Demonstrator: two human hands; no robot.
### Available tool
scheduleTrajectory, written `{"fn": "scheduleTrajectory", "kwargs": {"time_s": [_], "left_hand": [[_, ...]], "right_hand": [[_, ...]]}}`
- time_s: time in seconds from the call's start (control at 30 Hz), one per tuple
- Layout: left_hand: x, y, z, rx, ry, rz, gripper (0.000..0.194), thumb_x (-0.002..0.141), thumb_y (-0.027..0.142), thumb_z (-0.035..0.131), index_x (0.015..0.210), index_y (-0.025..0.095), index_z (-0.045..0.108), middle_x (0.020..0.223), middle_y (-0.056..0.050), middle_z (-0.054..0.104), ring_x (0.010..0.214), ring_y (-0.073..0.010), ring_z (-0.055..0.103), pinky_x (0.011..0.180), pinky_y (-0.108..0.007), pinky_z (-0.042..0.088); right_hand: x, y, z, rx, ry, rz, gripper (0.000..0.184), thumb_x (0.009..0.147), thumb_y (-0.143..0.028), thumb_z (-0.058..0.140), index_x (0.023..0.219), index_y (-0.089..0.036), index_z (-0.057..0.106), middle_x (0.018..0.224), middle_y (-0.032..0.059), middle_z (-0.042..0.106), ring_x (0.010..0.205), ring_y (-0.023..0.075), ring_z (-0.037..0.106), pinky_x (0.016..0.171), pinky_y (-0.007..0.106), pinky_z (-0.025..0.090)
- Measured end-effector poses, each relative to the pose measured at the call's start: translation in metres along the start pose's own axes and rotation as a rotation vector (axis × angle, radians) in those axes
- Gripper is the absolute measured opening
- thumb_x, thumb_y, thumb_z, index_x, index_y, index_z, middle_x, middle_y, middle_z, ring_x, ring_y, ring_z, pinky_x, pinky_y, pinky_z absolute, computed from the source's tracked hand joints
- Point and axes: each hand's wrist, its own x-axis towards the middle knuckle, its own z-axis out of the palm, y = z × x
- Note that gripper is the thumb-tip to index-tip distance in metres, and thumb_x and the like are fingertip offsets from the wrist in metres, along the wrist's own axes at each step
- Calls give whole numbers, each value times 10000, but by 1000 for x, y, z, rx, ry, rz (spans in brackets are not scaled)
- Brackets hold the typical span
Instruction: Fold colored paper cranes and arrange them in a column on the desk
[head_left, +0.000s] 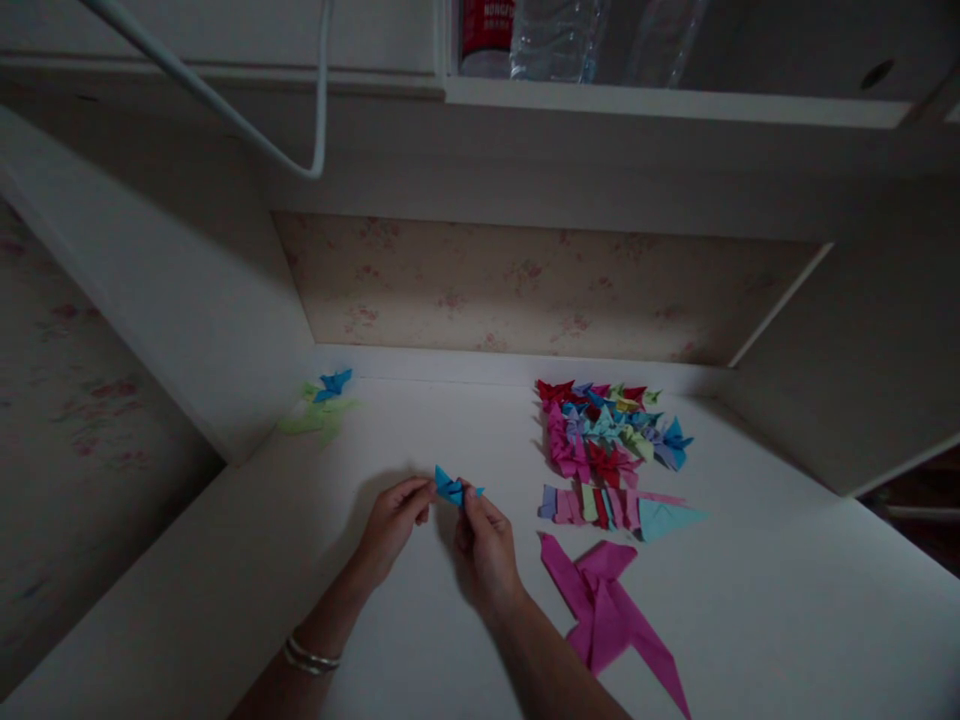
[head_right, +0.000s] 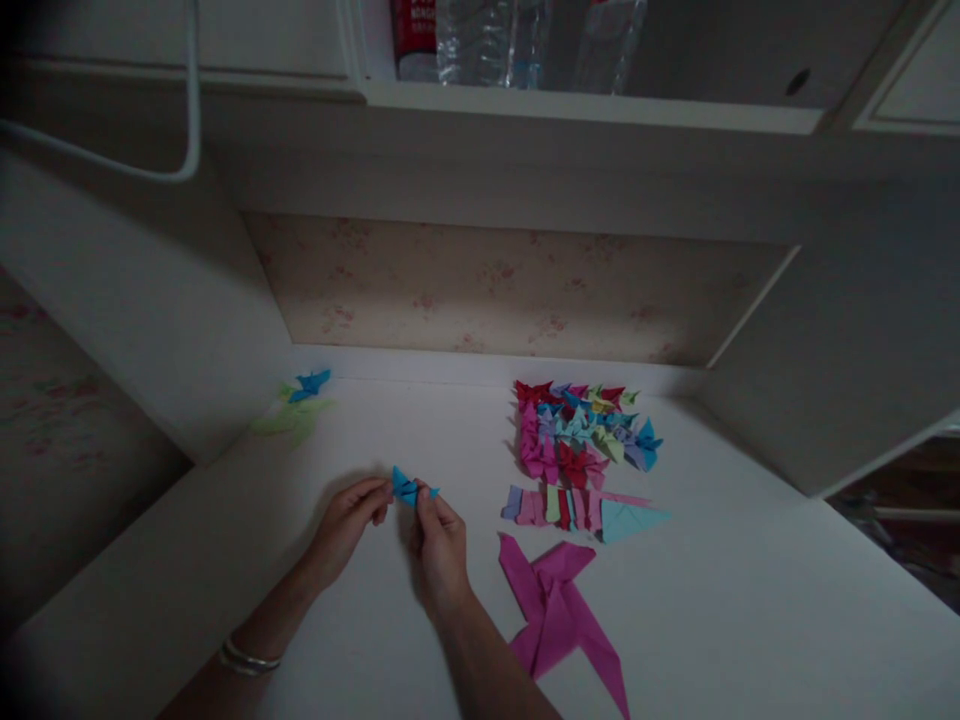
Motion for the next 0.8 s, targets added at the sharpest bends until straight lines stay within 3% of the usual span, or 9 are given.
{"fn": "scheduleTrajectory", "kwargs": {"time_s": [0.2,0.47,0.67,0.8], "left_hand": [[0,2,-2,59,18,37,319,771,492,614,670,191,634,521,50,459,514,-123,420,506,-233,315],[3,-9,-5,84,77,20,402,797,561,561,860,171,637,482,91,322,440,-96,309,422,-209,211],[6,-16,-8,135,94,38,394,822,543,536,908,168,617,519,78,370,458,-103,349,434,-206,252],[5,-12,-6,113,103,19,420,789,581,549,882,178,625,495,86,351,442,-110,357,433,-213,254]], "right_hand": [[2,2,-2,-64,20,-15,493,747,-537,703,1054,-153,669,493,-86,420,377,48,289,361,191,183],[2,4,1,-60,34,-29,393,659,-460,781,859,-165,613,696,-29,624,358,49,444,317,182,303],[2,11,0,-159,-18,-31,353,720,-473,738,803,-183,554,481,-98,483,359,61,421,340,173,304],[0,12,1,-202,-48,-45,342,759,-483,702,803,-197,520,450,-115,438,353,56,375,345,172,281]]}}
